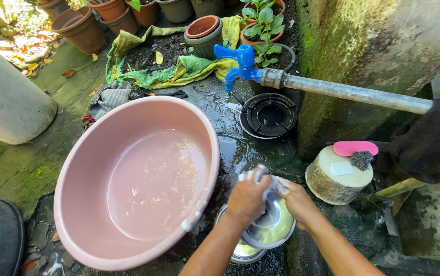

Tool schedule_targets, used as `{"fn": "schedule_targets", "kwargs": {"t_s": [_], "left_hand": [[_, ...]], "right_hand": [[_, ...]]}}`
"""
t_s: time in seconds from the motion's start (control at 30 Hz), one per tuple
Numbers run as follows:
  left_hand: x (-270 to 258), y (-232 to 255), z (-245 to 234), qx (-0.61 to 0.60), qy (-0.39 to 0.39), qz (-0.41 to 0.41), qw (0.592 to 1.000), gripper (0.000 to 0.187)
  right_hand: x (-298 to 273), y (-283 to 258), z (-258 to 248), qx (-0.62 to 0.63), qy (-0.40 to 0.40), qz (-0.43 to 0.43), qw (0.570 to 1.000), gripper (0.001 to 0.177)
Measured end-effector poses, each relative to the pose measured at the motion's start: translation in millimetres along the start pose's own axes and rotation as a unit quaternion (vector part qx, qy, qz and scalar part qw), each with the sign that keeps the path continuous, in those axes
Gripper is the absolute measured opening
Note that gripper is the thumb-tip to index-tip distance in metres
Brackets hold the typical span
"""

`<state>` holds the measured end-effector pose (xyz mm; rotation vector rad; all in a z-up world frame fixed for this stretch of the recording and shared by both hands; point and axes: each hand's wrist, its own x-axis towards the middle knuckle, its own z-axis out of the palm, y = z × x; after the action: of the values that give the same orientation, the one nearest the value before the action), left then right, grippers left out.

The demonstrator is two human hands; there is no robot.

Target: The person washes the parts of a metal cooker at an outdoor tap, scrubbing the lid and the pot body with a soapy sponge and rinsing them in a pink basin of water.

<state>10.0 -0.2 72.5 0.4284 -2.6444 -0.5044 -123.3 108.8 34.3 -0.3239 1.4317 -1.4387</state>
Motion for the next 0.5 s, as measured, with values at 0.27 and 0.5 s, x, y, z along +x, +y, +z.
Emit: {"fn": "schedule_targets", "kwargs": {"t_s": [0.27,0.5], "left_hand": [[-8,-10,3,-0.127,0.095,-0.29,0.944,0.026],[-16,-46,-2,-0.236,0.095,-0.323,0.912,0.03]], "right_hand": [[11,6,-8,-0.043,0.064,-0.08,0.994,0.038],[-9,-42,8,0.084,0.045,-0.096,0.991,0.044]]}}
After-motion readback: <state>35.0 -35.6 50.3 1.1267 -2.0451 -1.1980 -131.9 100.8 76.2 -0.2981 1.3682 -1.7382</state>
